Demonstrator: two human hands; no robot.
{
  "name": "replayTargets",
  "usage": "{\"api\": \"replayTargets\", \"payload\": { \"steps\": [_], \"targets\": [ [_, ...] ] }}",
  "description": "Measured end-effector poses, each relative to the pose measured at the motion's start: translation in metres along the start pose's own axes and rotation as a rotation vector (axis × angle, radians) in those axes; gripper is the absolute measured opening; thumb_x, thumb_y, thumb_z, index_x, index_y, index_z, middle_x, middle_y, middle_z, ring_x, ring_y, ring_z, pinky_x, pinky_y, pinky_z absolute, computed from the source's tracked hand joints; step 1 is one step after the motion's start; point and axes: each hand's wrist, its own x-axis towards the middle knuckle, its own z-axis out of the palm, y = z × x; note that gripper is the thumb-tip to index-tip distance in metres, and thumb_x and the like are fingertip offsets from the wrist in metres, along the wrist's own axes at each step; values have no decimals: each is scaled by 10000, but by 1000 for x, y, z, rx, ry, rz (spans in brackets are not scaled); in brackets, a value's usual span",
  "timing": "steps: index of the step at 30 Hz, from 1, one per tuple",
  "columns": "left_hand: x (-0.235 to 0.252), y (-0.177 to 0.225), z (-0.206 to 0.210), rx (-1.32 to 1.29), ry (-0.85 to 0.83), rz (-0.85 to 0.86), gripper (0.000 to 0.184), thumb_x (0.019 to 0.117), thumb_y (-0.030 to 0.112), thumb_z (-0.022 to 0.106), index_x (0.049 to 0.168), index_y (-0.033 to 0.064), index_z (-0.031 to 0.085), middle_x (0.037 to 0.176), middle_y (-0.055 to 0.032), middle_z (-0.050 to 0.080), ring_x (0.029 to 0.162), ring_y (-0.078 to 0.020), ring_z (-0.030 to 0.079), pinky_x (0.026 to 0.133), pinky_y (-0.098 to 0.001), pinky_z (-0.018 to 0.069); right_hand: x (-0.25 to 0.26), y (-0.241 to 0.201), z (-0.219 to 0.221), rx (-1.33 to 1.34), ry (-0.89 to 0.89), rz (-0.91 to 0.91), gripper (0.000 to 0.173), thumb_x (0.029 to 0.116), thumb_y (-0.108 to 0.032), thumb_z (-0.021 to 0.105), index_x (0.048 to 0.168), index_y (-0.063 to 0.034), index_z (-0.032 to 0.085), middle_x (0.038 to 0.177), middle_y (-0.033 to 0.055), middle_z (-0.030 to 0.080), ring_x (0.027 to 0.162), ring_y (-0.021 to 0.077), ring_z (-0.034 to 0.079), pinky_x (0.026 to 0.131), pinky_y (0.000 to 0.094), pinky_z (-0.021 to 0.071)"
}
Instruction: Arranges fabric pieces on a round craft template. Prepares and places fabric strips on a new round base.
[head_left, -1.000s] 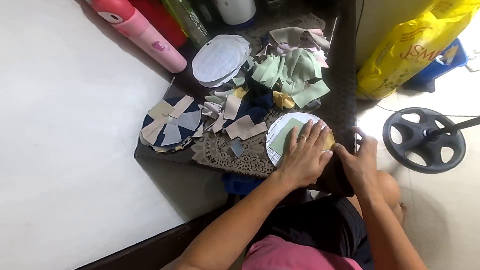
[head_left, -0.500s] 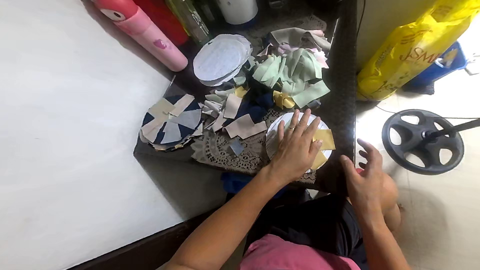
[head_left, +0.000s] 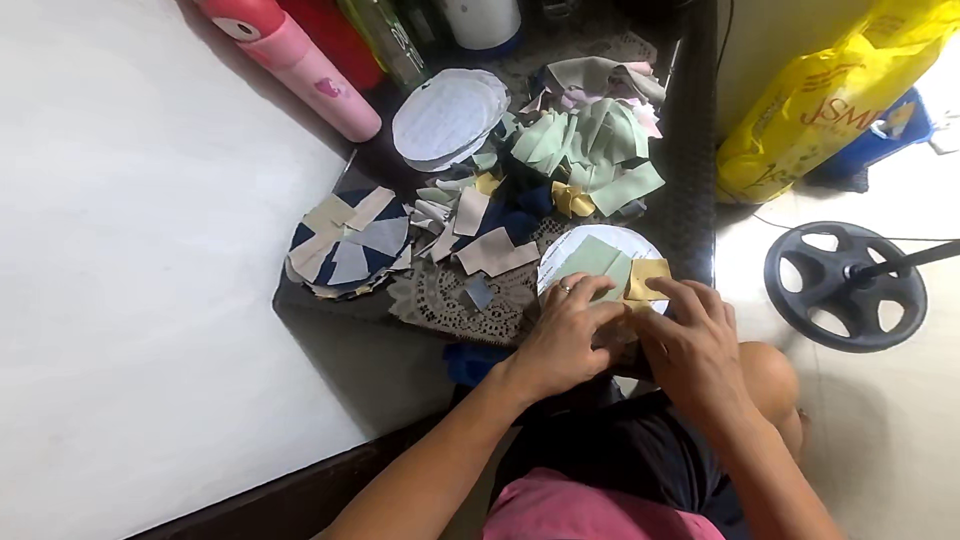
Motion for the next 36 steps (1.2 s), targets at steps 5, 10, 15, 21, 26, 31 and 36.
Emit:
{"api": "replayTargets", "payload": {
  "steps": [5, 10, 15, 21, 26, 31, 36],
  "targets": [
    [1, -1, -2, -260, 192, -41, 143, 904, 235, 735, 933, 104, 782, 1261, -74, 678, 1237, -205, 588, 1025, -433, 487, 17, -8, -21, 456, -102, 262, 158, 953, -186, 641, 972, -128, 787, 943, -21, 727, 887, 66, 652, 795, 274, 530],
    [-3, 14, -19, -866, 74, -297, 84, 920, 43, 656, 999, 22, 675, 965, -29, 723, 911, -63, 693, 838, -248, 581, 14, -16, -31, 912, -138, 712, 83, 934, -53, 667, 939, -68, 748, 771, -39, 720, 688, 6, 655, 650, 163, 540],
    [6, 25, -14, -893, 6, -401, 123, 925, 2, 693, 1041, 8, 653, 907, -41, 724, 825, -66, 703, 787, -234, 593, 1, -14, -22, 868, -86, 757, 59, 931, -52, 679, 920, -56, 737, 750, -24, 716, 645, 15, 651, 610, 164, 535],
    [26, 29, 1, -175, -9, -224, 104, 958, 141, 685, 999, 59, 735, 852, -64, 728, 769, -129, 694, 736, -332, 577, -10, -7, -10, 101, -56, 504, 146, 943, -153, 665, 945, -54, 771, 881, 123, 710, 829, 275, 695, 734, 482, 555],
    [39, 31, -4, -69, -106, -183, 75, 954, 126, 700, 979, 64, 734, 785, -66, 700, 707, -159, 666, 672, -369, 555, -24, -2, -7, 99, 92, 436, 123, 931, -103, 650, 956, -37, 750, 875, 113, 700, 773, 223, 690, 700, 383, 573],
    [49, 30, -18, -27, -224, -121, 54, 953, 110, 700, 967, 67, 729, 778, -56, 691, 699, -150, 655, 663, -364, 550, -42, 0, 3, 132, 224, 291, 168, 937, -69, 606, 947, -47, 772, 940, 129, 719, 847, 204, 695, 747, 309, 577],
    [59, 30, -25, 8, -326, -97, 41, 953, 104, 706, 980, 83, 729, 791, -42, 694, 714, -140, 657, 675, -362, 551, -54, -2, 14, 90, 277, 162, 206, 952, -70, 590, 980, -71, 794, 1020, 126, 754, 953, 269, 697, 830, 374, 551]
  ]
}}
